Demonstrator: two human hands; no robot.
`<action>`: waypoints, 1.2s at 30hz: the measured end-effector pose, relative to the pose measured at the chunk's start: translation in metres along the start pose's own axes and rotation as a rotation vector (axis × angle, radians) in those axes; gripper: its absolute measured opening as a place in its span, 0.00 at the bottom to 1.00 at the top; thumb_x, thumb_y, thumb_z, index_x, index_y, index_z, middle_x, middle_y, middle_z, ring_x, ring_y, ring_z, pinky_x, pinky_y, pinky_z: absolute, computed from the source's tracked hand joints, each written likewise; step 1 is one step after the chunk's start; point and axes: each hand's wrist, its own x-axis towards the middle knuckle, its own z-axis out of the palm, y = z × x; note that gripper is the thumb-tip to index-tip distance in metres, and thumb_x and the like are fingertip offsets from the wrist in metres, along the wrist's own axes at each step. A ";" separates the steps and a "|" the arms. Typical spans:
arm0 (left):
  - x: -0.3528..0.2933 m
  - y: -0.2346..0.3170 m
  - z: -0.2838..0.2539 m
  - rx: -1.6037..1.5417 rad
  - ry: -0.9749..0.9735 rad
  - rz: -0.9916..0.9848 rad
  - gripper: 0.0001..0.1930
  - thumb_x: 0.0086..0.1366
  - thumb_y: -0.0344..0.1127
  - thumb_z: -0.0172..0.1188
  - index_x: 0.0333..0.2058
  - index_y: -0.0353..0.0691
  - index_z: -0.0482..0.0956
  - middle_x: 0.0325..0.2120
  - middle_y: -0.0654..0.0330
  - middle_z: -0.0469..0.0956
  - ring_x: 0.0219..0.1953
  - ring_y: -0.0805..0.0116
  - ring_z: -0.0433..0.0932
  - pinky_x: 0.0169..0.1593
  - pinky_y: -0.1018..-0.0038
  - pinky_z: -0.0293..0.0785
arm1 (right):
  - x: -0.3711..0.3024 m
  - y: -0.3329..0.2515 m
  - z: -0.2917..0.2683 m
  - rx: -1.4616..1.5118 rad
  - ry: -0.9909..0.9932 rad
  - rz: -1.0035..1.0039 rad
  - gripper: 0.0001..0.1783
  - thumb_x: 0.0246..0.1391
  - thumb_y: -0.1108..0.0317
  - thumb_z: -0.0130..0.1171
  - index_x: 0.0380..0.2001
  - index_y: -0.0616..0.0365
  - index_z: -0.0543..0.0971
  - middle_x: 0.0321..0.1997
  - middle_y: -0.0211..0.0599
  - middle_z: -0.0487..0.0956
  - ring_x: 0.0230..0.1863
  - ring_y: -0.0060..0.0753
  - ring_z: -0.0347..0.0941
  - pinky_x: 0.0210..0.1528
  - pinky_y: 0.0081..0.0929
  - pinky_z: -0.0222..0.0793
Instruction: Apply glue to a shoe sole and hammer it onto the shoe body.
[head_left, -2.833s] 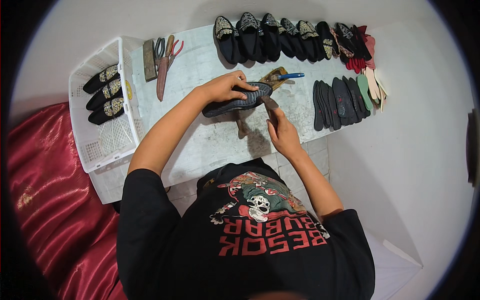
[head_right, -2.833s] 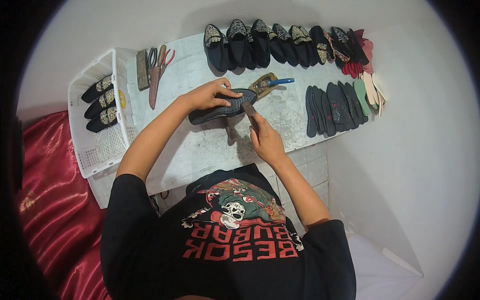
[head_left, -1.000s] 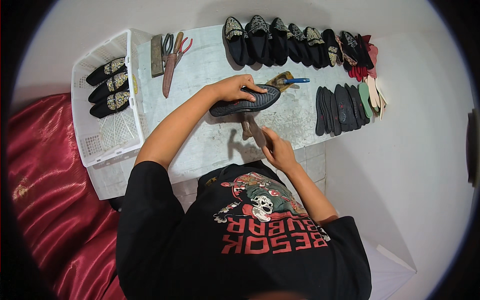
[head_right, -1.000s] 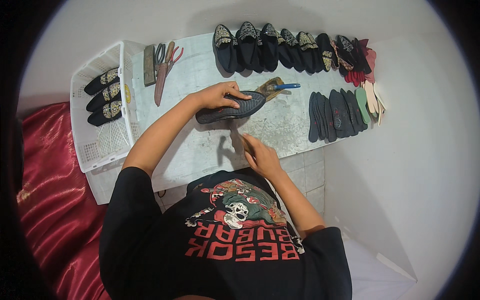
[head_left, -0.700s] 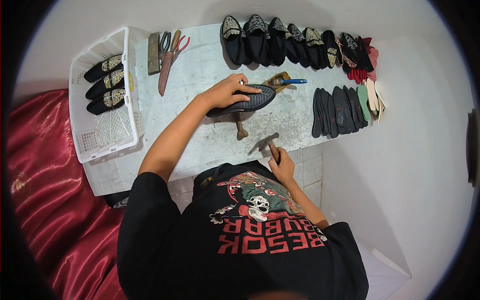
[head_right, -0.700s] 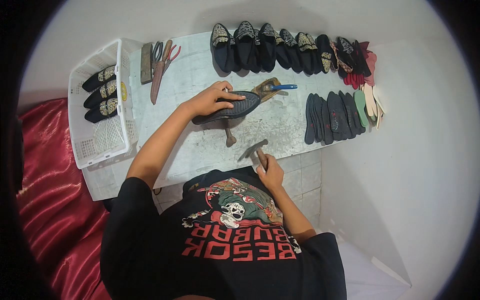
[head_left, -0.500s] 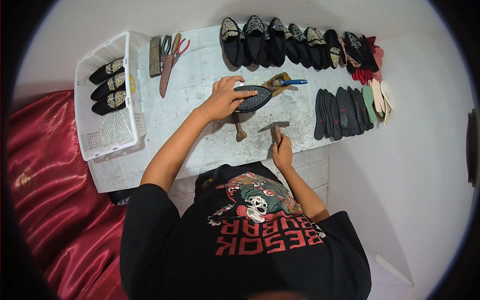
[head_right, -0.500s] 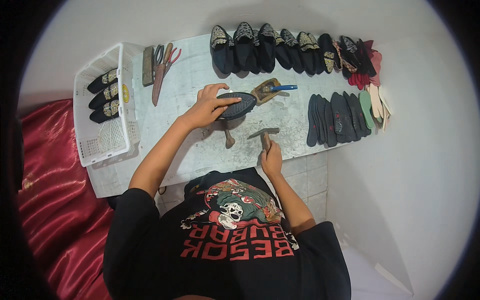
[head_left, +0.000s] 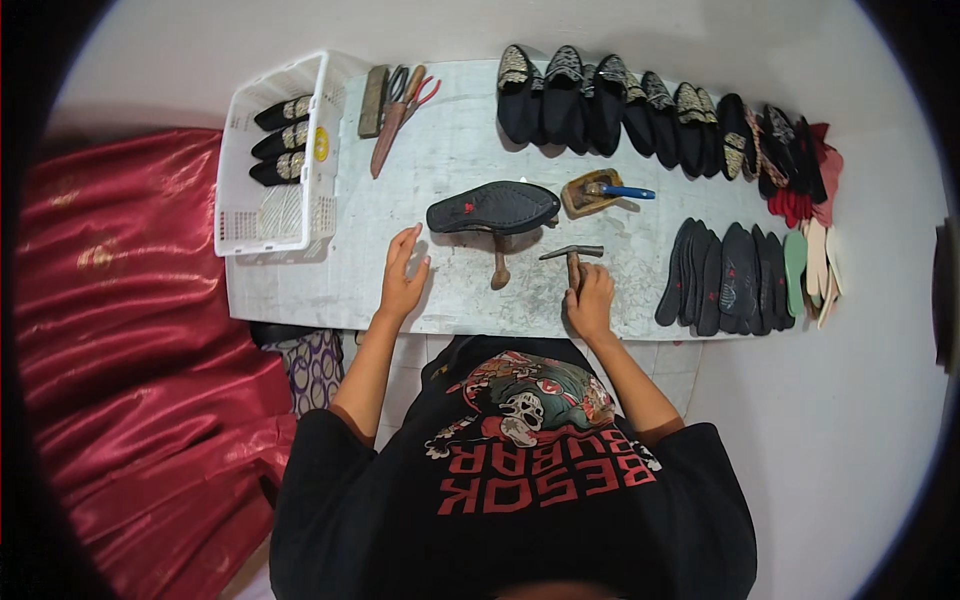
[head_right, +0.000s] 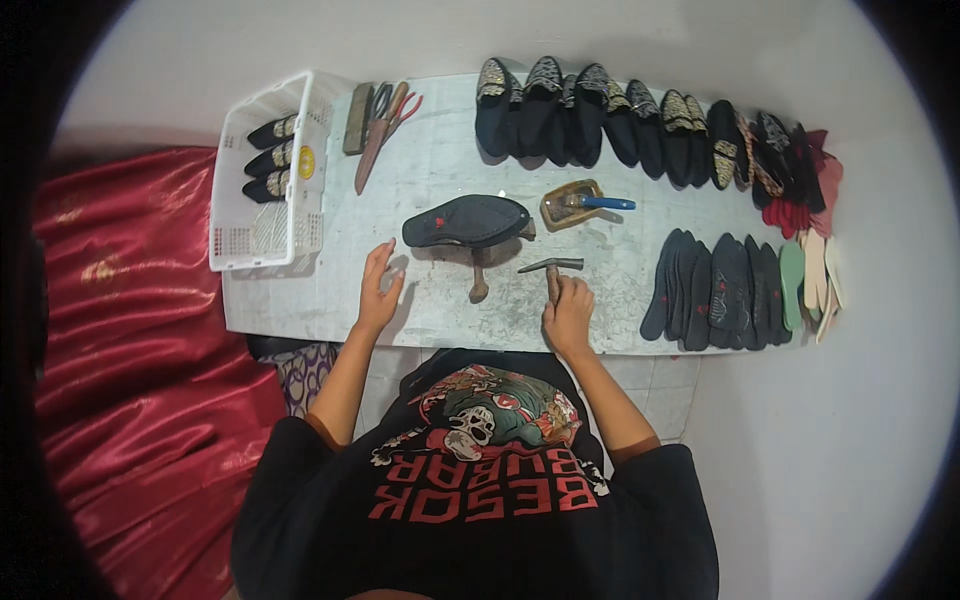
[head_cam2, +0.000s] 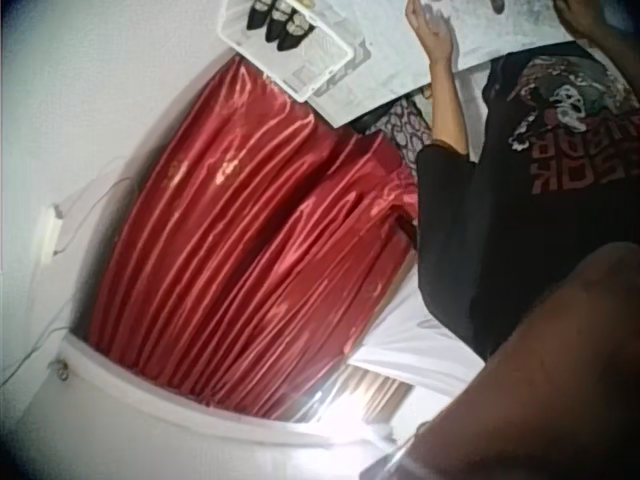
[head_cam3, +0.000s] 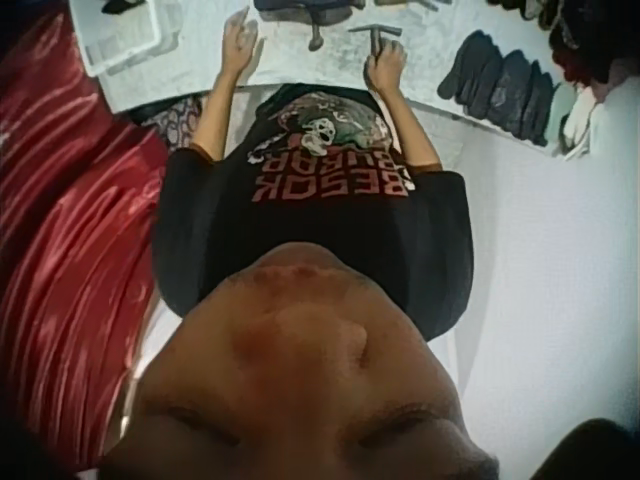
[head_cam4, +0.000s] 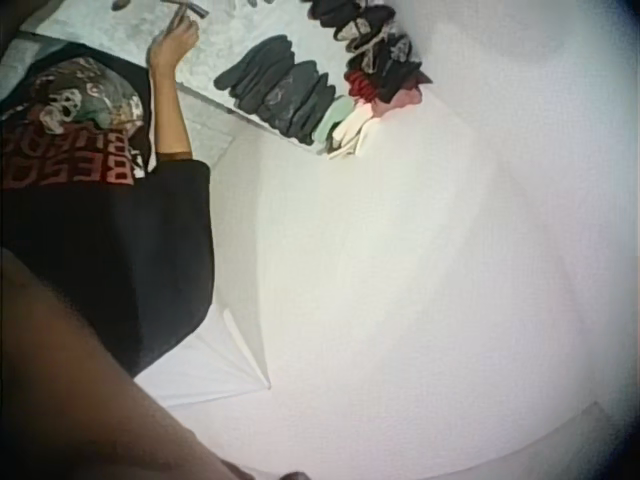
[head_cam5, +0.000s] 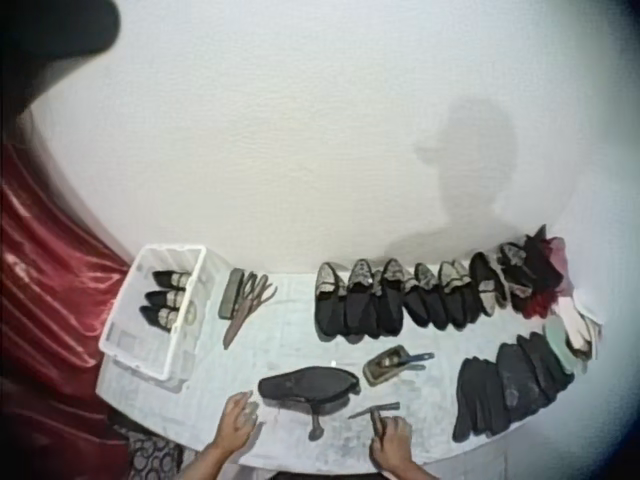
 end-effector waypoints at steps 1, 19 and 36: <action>-0.007 -0.002 0.000 0.011 -0.009 0.031 0.37 0.60 0.24 0.65 0.68 0.42 0.65 0.63 0.49 0.66 0.65 0.52 0.66 0.67 0.64 0.63 | 0.009 0.000 -0.014 -0.019 0.007 -0.087 0.34 0.49 0.74 0.62 0.61 0.59 0.66 0.62 0.56 0.64 0.60 0.62 0.61 0.62 0.54 0.59; 0.062 -0.034 -0.012 -0.129 -0.136 0.249 0.32 0.56 0.24 0.69 0.61 0.47 0.77 0.59 0.53 0.76 0.59 0.57 0.77 0.61 0.67 0.73 | 0.138 -0.084 -0.086 0.373 -0.398 -0.248 0.24 0.59 0.70 0.64 0.59 0.41 0.80 0.68 0.48 0.70 0.42 0.27 0.77 0.51 0.28 0.75; 0.098 0.013 0.006 -0.470 -0.156 0.224 0.23 0.64 0.31 0.65 0.58 0.45 0.78 0.52 0.59 0.77 0.40 0.71 0.76 0.43 0.78 0.73 | 0.130 -0.050 -0.123 0.703 -0.372 0.136 0.24 0.57 0.75 0.66 0.58 0.56 0.80 0.45 0.33 0.81 0.29 0.20 0.74 0.36 0.22 0.75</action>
